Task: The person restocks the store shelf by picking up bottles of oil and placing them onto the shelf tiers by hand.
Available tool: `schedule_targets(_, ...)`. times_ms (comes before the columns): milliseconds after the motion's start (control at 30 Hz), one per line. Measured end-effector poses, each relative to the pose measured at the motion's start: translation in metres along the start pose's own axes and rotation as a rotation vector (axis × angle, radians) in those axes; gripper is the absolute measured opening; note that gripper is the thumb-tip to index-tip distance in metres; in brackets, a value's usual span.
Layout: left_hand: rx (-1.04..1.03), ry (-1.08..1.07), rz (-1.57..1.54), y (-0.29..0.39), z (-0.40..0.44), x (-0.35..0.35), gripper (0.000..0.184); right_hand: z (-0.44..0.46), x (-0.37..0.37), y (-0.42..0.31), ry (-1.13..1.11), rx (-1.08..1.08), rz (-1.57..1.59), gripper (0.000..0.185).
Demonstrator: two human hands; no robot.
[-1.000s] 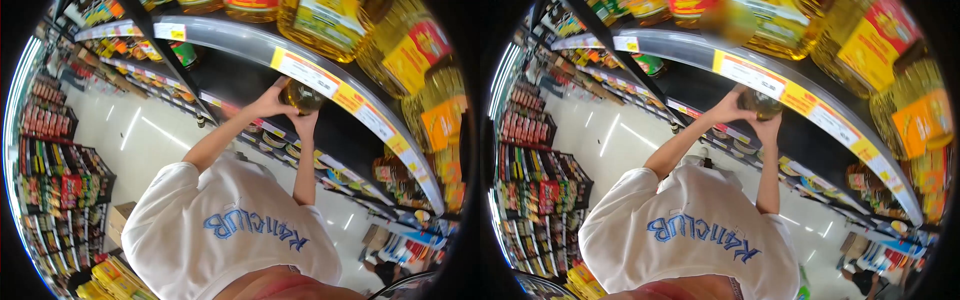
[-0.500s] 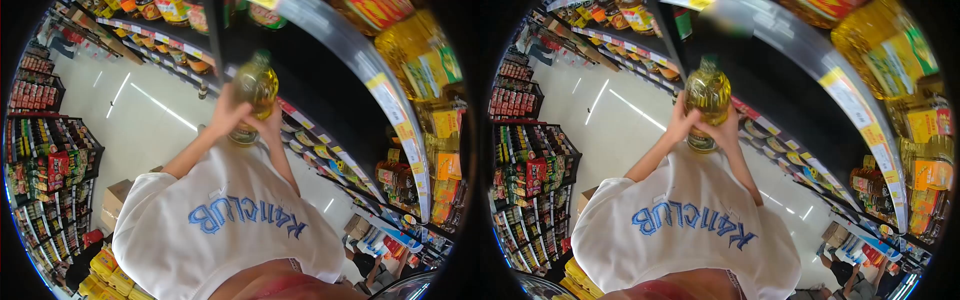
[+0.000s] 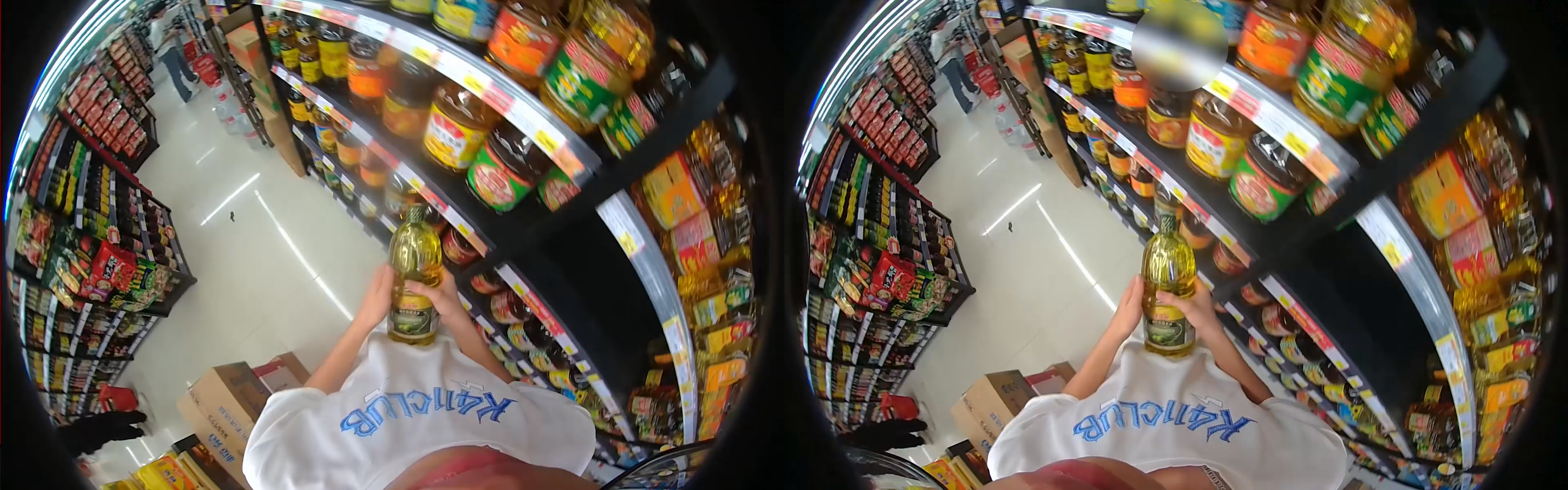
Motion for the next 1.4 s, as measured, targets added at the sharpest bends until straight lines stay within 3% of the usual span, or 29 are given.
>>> schedule_targets(200,-0.075,0.215,-0.018,0.018,0.011,0.067,0.049,0.063,-0.058,0.023,-0.130,-0.172,-0.026,0.055)
schedule_targets(400,-0.157,0.358,-0.032,0.039,0.040,0.143,0.038,0.141,-0.131,0.018,-0.290,-0.144,-0.164,0.065)
schedule_targets(500,-0.101,0.295,-0.062,0.069,0.079,0.188,0.045,0.196,-0.164,-0.005,-0.313,0.058,-0.168,0.070)
schedule_targets(600,-0.378,0.228,0.046,0.176,0.123,0.213,0.047,0.263,-0.194,-0.049,-0.269,0.312,-0.165,0.081)
schedule_targets(667,-0.475,0.191,0.260,0.235,0.156,0.235,0.064,0.302,-0.221,-0.104,-0.313,0.455,-0.057,0.092)
schedule_targets(733,-0.766,0.140,0.403,0.312,0.184,0.248,0.082,0.337,-0.246,-0.167,-0.350,0.647,0.054,0.106)
schedule_targets(867,-1.080,0.083,0.725,0.448,0.217,0.263,0.085,0.388,-0.269,-0.286,-0.256,1.032,-0.131,0.119)
schedule_targets(933,-1.082,-0.012,0.721,0.497,0.240,0.267,0.078,0.397,-0.276,-0.347,-0.127,1.213,-0.339,0.115)
schedule_targets(1000,-0.974,-0.145,0.443,0.531,0.276,0.271,0.072,0.416,-0.278,-0.394,-0.024,1.364,-0.410,0.107)
schedule_targets(1133,-1.160,-0.264,0.398,0.591,0.347,0.267,0.058,0.454,-0.266,-0.451,0.202,1.387,-0.634,0.086)
schedule_targets(1200,-1.165,-0.311,0.328,0.607,0.397,0.266,0.055,0.441,-0.273,-0.481,0.331,1.680,-0.682,0.082)
schedule_targets(1300,-0.976,-0.484,0.174,0.625,0.430,0.243,0.060,0.464,-0.267,-0.492,0.371,1.427,-0.599,0.080)
schedule_targets(1400,-0.964,-0.626,0.073,0.634,0.473,0.227,0.049,0.486,-0.255,-0.500,0.543,1.369,-0.580,0.076)
Point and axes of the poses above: each hand's wrist, its own z-axis towards the middle knuckle, its own x-axis out of the back of the hand, y = z × x, the point moved 6 cm from there along z, towards the middle knuckle, and after that the axes turned 6 degrees about -z, right-handed, at the moved point
